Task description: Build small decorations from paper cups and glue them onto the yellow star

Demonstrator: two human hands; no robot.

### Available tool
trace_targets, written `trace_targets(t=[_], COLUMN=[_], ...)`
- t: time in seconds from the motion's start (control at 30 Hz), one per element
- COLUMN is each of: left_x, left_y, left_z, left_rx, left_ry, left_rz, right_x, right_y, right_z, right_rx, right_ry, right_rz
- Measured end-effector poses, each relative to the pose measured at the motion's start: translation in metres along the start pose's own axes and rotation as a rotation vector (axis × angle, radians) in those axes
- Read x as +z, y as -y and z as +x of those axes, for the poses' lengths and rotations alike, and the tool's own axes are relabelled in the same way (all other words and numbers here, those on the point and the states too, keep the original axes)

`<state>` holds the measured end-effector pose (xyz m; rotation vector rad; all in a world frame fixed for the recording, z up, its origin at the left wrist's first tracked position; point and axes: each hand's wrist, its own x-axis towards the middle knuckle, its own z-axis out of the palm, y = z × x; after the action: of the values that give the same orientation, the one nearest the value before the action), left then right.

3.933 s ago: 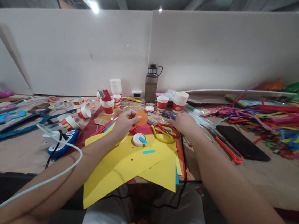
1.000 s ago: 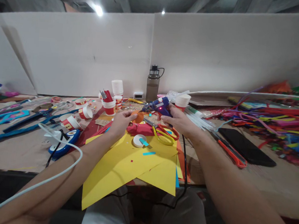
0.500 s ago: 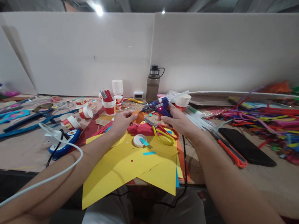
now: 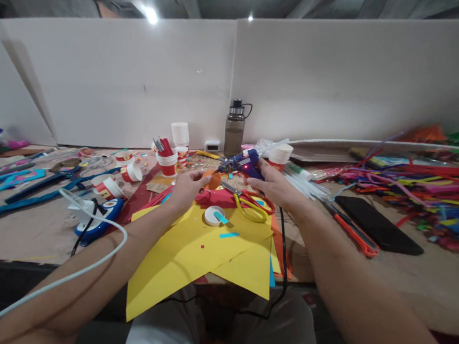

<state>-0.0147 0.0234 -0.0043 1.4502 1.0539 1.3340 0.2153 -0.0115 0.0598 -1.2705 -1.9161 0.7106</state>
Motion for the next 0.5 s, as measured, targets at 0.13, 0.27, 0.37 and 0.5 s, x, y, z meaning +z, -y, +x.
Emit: trace_targets(t=[0.13, 0.27, 0.37, 0.5], left_x=[0.0002, 0.0004, 0.0003, 0.0000], left_y=[-0.0017, -0.0030, -0.0032, -0.0031], left_z=[-0.0007, -0.0015, -0.0021, -0.0024], left_rx=[-0.003, -0.007, -0.004, -0.007], left_ry=[-0.004, -0.005, -0.009, -0.004], left_rz=[0.001, 0.005, 0.022, 0.033], right_x=[-0.0005, -0.0011, -0.0014, -0.0015], right_y=[-0.0009, -0.0023, -0.0042, -0.0074], right_z=[0.0004, 0.0013, 0.0022, 0.0033], right_rx=[0.002, -0.030, -0.049, -0.071], right_ry=[-0.001, -0.023, -0.040, -0.040], right_rz=[-0.009, -0.035, -0.053, -0.064])
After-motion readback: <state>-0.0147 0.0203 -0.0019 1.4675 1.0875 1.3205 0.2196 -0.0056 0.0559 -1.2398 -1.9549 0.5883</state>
